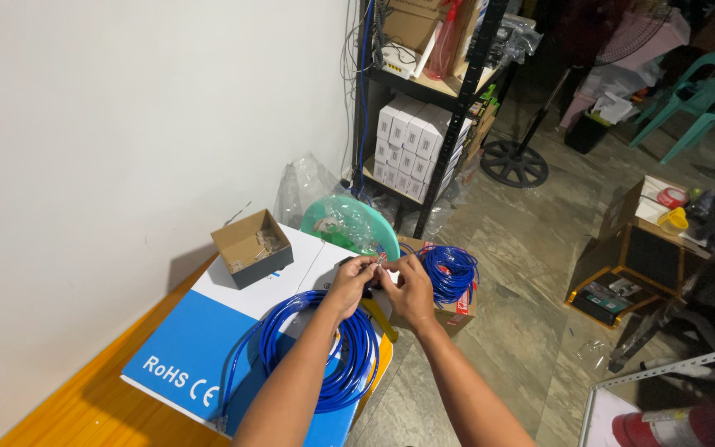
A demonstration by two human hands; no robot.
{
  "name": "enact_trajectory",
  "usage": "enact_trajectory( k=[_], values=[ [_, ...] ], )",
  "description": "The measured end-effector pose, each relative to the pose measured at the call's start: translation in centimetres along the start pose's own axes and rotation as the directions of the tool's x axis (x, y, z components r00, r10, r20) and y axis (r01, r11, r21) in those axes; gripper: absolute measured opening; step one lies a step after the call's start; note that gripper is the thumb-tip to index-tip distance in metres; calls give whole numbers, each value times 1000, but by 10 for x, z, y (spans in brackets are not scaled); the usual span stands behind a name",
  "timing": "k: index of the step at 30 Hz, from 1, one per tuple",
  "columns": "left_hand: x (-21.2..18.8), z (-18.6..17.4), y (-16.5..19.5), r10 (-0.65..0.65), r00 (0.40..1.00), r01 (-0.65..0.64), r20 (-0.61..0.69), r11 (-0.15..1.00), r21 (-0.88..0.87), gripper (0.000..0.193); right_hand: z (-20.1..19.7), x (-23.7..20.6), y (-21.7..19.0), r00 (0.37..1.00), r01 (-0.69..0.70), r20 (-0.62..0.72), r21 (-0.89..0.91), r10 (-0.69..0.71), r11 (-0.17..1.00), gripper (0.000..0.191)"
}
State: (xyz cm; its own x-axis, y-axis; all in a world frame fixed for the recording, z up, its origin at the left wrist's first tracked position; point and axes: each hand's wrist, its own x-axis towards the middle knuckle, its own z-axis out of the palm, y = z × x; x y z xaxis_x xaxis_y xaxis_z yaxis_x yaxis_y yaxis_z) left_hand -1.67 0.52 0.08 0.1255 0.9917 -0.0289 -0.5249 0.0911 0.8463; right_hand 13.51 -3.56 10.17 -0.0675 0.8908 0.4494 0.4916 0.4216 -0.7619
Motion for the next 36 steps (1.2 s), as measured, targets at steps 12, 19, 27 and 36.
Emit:
enact_trajectory(
  k=[12,19,27,36],
  values=[
    [-4,1,5,-5,1000,7,28,997,-71,19,23,5,47,928,-372,107,306,357,876,19],
    [-4,1,3,25,999,-22,45,998,-53,17,23,9,66,797,-603,394,482,457,636,20],
    [-3,1,3,-35,997,34,62,999,25,19,18,17,76,866,-496,353,515,354,699,15],
    [1,-4,-4,-16,998,16,60,1000,-4,18,17,13,67,799,-601,401,520,448,607,13]
  ],
)
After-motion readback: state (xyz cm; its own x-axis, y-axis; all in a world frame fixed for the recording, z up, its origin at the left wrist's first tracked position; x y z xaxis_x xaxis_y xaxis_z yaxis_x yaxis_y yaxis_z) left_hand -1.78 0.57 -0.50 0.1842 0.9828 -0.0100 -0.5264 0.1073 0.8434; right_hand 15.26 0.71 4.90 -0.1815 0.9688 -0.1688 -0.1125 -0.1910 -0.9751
